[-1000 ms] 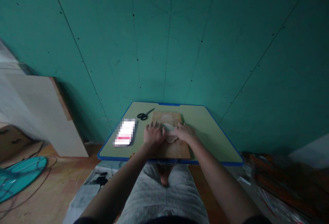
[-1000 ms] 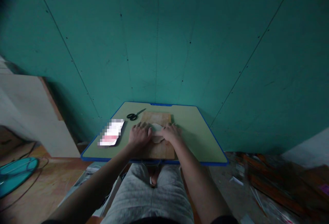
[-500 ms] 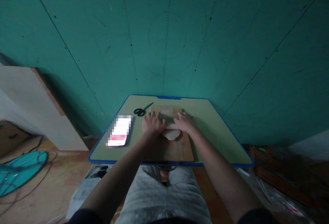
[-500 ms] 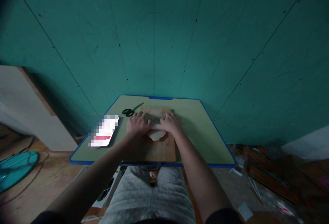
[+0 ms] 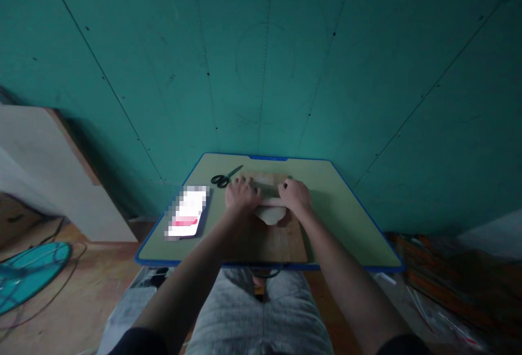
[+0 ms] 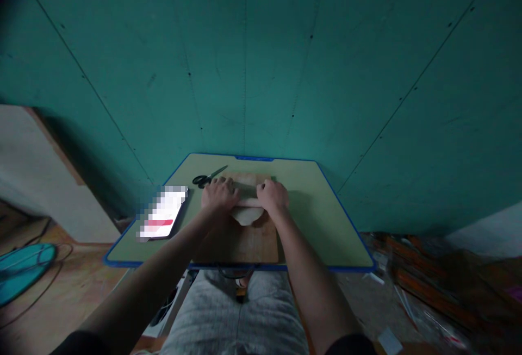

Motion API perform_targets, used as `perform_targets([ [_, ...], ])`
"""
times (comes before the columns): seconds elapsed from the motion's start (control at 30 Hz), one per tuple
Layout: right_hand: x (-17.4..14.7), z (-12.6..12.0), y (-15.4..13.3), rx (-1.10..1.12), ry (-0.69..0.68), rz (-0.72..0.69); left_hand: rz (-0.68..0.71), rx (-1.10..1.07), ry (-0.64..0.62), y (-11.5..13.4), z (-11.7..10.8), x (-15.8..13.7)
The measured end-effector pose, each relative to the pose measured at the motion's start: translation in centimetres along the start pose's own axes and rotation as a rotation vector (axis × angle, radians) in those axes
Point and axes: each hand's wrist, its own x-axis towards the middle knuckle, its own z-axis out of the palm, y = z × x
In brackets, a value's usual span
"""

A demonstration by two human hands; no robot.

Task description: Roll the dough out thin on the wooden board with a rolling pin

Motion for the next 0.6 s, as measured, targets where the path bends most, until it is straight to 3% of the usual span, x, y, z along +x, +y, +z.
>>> perform_targets([
  [0.33,-3.2,-0.4,-0.2,-0.039,-0.057,0.014,0.102,0.032,0.075,0.0,-0.2,-3.4],
  [0.6,-8.1,0.8,1.0,-0.136,0.188,-0.187,0.225,0.010,0.129,-0.6,-0.7,-7.5],
])
